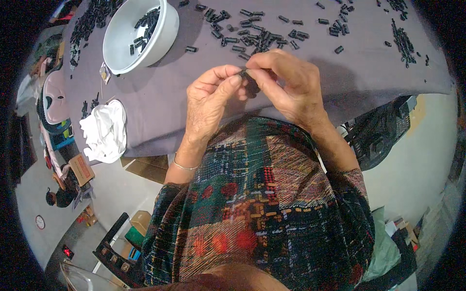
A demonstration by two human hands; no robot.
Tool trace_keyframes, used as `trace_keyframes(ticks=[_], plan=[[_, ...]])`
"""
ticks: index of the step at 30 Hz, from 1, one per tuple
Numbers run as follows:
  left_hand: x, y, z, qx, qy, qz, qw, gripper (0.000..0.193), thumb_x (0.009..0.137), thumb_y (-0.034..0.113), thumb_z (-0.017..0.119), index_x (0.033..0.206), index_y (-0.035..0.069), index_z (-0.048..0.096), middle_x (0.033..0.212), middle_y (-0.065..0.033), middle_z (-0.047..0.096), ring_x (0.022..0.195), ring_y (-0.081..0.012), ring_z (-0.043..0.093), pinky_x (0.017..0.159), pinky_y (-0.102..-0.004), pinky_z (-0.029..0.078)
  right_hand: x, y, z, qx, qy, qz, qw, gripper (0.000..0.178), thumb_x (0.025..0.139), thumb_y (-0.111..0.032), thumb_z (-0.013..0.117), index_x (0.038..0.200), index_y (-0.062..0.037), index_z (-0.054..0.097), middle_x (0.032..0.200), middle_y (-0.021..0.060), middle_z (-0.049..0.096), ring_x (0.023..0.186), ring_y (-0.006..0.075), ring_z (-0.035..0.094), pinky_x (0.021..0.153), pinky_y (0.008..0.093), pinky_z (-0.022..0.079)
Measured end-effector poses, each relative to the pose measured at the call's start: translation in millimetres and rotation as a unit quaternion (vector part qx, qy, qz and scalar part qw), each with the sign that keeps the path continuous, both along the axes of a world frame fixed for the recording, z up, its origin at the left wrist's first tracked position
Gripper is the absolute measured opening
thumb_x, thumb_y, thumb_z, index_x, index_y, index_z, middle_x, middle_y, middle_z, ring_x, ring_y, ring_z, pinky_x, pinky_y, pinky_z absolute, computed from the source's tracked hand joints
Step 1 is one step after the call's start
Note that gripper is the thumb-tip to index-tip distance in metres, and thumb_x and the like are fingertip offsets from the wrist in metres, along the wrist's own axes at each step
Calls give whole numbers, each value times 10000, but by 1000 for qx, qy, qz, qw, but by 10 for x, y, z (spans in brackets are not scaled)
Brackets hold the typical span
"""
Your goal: Assembling small black plastic components by hand at a workbench.
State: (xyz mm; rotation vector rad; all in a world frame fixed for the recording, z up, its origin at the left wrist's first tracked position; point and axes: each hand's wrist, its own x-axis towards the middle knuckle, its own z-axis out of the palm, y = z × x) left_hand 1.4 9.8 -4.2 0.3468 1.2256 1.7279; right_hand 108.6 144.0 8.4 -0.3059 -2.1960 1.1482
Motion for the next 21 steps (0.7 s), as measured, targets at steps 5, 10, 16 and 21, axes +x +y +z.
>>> trace_keyframes(ticks=[5, 10, 16, 21], plan=[[45, 17, -52, -8, 48, 31, 998, 170, 892, 84, 609, 1006, -42, 601, 844, -47, 634, 686, -72, 569, 631, -206, 495, -1, -76, -99, -58, 14, -27, 998, 163, 757, 29, 666, 903, -41, 642, 788, 64, 654, 669, 135, 622, 591, 238, 492], [89, 25, -73, -24, 95, 49, 994, 158, 898, 89, 604, 999, -33, 603, 831, -29, 623, 681, -65, 561, 627, -203, 490, -8, -133, -80, -81, -14, -56, 995, 148, 764, 14, 676, 899, -40, 651, 794, 70, 662, 688, 140, 639, 608, 240, 506], [119, 32, -53, -27, 97, 72, 992, 142, 904, 84, 593, 987, -31, 605, 820, -20, 613, 677, -64, 555, 620, -202, 485, -46, -185, -113, -92, -18, -81, 992, 143, 756, 8, 683, 886, -41, 649, 791, 81, 663, 686, 157, 651, 604, 257, 517], [105, 49, -82, -32, 105, 75, 991, 129, 910, 68, 576, 985, -33, 605, 822, -22, 612, 678, -65, 552, 626, -203, 483, -98, -210, -136, -26, -14, -93, 995, 133, 755, 22, 671, 869, -42, 645, 785, 87, 661, 675, 181, 653, 596, 262, 515]])
